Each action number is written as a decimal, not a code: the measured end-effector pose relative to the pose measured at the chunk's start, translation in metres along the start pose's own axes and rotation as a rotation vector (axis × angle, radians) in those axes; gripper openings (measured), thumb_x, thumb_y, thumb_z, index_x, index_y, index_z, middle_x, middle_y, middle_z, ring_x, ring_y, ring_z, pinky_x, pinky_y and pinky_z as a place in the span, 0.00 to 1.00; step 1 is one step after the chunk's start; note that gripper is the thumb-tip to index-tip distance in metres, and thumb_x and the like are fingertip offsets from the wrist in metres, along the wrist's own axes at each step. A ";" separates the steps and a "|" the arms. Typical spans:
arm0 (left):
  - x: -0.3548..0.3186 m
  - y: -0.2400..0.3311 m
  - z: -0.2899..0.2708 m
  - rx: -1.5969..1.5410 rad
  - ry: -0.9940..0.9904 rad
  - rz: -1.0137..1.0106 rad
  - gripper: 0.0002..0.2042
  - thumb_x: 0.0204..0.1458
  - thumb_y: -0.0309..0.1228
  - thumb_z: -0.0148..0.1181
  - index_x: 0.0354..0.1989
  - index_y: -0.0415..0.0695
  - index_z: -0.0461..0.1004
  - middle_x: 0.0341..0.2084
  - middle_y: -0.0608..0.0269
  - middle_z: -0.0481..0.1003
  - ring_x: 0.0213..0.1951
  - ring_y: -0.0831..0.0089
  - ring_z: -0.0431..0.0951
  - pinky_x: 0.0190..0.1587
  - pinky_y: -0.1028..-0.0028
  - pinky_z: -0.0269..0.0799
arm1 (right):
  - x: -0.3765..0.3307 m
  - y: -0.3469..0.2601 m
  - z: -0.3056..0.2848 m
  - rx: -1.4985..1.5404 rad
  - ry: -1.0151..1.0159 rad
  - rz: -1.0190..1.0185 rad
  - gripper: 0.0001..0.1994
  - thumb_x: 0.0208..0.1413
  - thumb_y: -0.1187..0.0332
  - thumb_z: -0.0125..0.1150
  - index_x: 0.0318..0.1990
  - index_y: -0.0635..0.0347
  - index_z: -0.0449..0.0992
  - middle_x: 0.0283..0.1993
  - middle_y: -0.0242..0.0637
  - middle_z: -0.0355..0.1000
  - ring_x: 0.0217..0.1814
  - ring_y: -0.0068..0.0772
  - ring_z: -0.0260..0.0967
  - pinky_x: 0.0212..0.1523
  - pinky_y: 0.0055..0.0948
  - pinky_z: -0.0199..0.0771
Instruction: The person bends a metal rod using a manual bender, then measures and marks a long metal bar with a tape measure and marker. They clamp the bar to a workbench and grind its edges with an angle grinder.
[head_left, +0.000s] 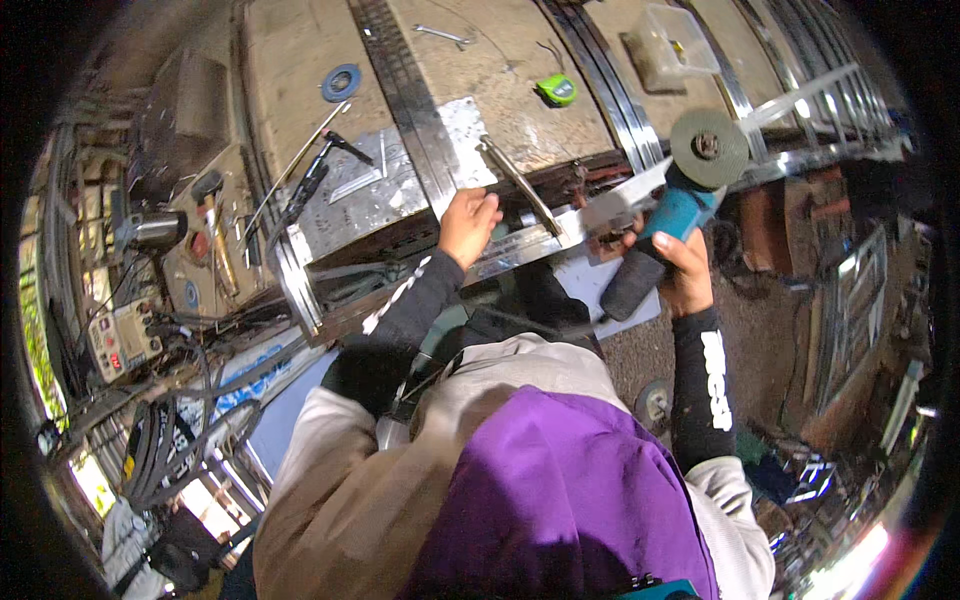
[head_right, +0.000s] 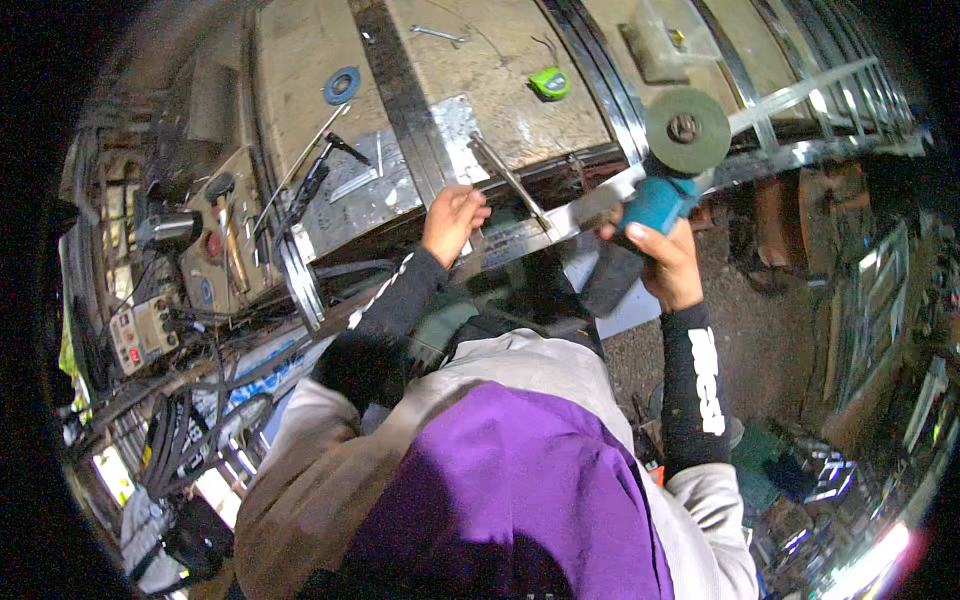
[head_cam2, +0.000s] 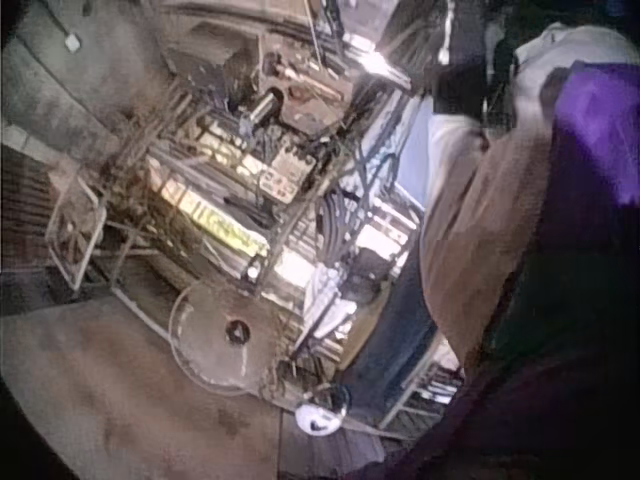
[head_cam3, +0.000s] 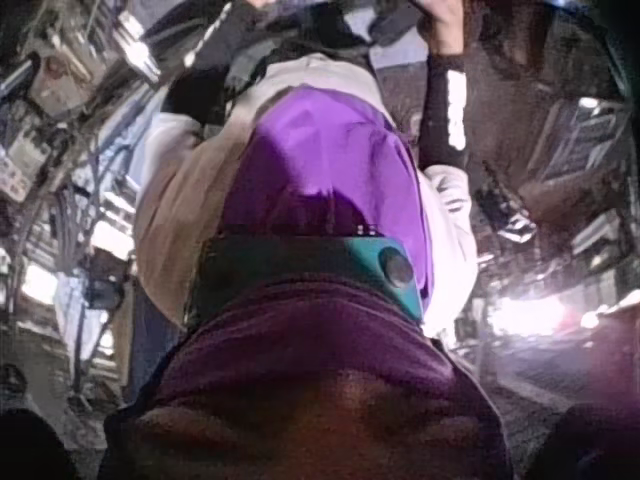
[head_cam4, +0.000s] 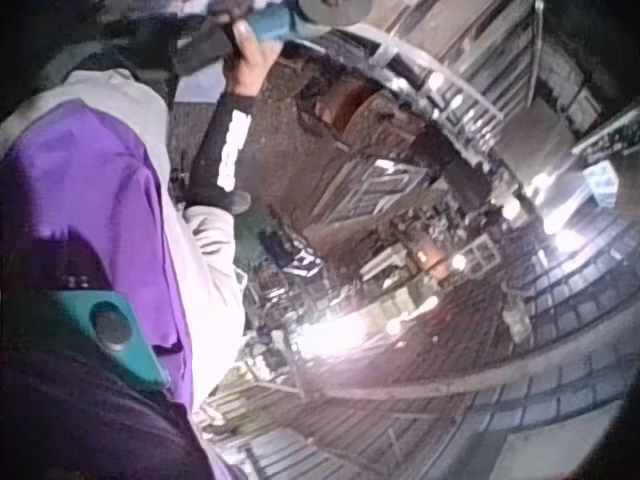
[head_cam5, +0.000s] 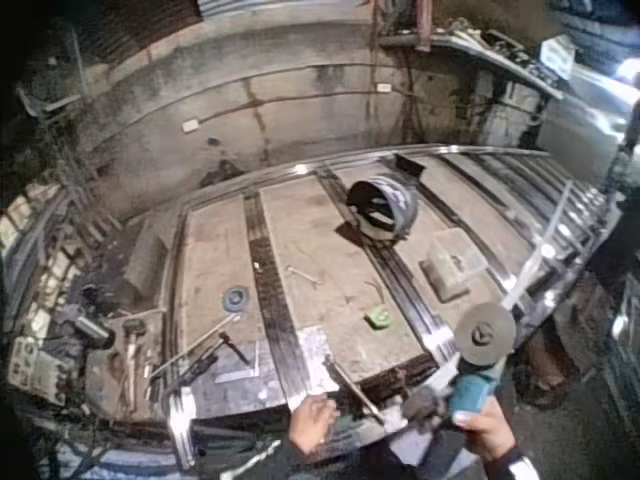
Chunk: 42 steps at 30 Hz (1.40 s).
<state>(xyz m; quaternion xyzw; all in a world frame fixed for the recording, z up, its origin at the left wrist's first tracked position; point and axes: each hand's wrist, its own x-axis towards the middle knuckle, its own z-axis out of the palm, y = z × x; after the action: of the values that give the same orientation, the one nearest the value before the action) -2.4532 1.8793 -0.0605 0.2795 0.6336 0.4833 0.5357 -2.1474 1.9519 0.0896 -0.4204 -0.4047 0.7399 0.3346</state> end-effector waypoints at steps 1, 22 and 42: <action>0.022 -0.016 0.009 0.162 -0.020 0.057 0.25 0.65 0.40 0.58 0.58 0.30 0.61 0.42 0.50 0.78 0.44 0.63 0.81 0.44 0.69 0.79 | -0.021 0.009 -0.018 -0.094 0.094 -0.017 0.28 0.52 0.59 0.70 0.56 0.67 0.68 0.44 0.43 0.75 0.42 0.41 0.79 0.48 0.41 0.81; 0.131 0.063 0.011 0.385 0.572 0.057 0.22 0.60 0.35 0.54 0.46 0.20 0.65 0.27 0.36 0.80 0.24 0.54 0.85 0.29 0.63 0.82 | -0.084 0.052 -0.131 0.415 0.246 -0.028 0.40 0.61 0.28 0.41 0.53 0.63 0.69 0.41 0.45 0.75 0.39 0.45 0.76 0.44 0.42 0.78; 0.176 0.065 -0.034 0.810 0.534 0.459 0.43 0.46 0.40 0.65 0.69 0.34 0.53 0.40 0.36 0.78 0.43 0.45 0.78 0.52 0.56 0.72 | 0.074 0.060 -0.022 -0.449 0.168 0.228 0.34 0.68 0.36 0.38 0.45 0.64 0.73 0.32 0.38 0.75 0.27 0.32 0.76 0.30 0.33 0.79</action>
<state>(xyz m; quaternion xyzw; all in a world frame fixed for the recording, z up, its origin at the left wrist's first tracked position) -2.5440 2.0462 -0.0744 0.4626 0.8061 0.3591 0.0858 -2.1683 1.9938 0.0035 -0.5871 -0.4793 0.6271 0.1799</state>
